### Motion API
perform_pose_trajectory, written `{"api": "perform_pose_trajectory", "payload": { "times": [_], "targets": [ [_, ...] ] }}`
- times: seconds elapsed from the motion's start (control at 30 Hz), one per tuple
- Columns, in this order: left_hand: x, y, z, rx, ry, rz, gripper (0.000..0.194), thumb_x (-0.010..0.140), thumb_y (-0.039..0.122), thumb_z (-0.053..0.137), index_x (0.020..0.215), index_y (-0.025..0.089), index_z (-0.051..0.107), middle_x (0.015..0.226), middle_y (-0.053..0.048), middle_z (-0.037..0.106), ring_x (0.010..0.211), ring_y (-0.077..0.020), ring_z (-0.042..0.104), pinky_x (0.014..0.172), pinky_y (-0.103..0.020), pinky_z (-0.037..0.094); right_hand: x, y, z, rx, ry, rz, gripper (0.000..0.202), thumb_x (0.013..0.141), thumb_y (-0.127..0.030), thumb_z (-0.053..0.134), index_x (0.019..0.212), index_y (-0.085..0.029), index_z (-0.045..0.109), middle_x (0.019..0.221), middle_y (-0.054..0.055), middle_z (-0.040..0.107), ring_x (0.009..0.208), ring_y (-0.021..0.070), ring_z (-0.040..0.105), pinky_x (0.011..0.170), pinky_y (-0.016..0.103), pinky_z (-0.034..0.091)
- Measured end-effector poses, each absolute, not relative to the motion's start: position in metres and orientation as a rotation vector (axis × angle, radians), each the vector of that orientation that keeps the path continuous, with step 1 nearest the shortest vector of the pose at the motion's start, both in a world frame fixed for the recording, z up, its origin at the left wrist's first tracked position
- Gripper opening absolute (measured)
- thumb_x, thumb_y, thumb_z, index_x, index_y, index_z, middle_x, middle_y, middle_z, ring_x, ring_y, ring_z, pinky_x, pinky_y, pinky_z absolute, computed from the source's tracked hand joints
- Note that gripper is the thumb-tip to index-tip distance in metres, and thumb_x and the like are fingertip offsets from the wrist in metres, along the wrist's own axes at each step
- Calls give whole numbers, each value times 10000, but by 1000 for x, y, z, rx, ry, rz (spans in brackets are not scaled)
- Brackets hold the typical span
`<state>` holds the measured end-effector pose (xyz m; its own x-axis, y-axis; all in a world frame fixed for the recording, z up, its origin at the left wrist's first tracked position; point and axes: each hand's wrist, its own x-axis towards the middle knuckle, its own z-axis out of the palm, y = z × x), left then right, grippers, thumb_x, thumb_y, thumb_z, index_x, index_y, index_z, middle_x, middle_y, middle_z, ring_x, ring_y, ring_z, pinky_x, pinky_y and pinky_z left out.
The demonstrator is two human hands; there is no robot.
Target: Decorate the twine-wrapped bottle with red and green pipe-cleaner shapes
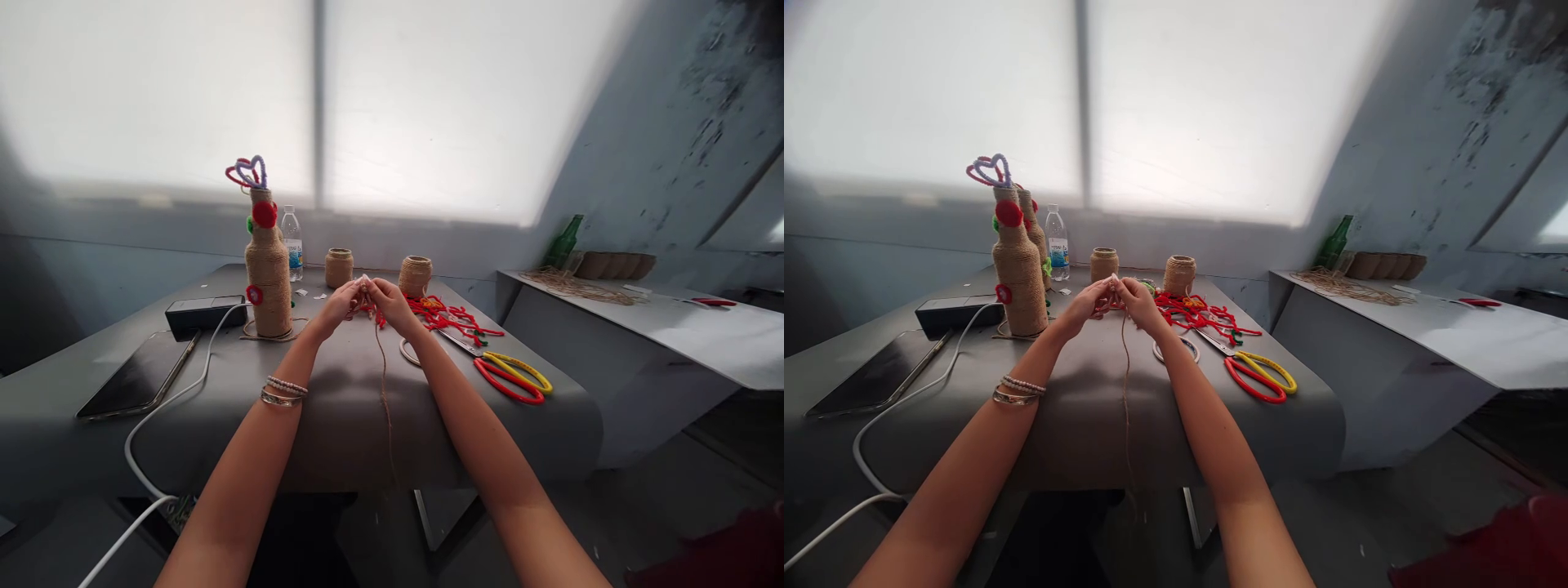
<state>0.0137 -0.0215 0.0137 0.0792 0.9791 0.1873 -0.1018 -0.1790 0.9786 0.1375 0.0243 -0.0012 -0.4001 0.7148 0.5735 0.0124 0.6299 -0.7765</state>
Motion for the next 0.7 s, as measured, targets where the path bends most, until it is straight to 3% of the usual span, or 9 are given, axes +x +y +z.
{"api": "perform_pose_trajectory", "payload": {
  "times": [0.2,0.43,0.7],
  "targets": [
    [16,-9,3,1397,899,1471,293,899,294,506,645,172,423,506,64,327,438,-65,279,444,-198,228,130,20,-10,-726,-1853,375,520,843,-675,365,624,-204,396,609,-9,444,604,122,380,600,272,319],
    [5,1,-6,1716,934,1564,269,893,196,468,629,143,482,581,34,423,549,-84,360,541,-212,297,130,23,-5,-583,-1871,863,561,760,-746,420,654,-195,426,575,-42,355,531,91,313,501,256,267],
    [6,-20,14,1522,851,1363,251,865,137,518,615,133,526,523,46,390,483,-71,333,503,-213,291,134,16,3,-542,-1905,993,554,719,-746,487,677,-195,448,547,-54,342,497,83,290,459,257,225]
  ]
}}
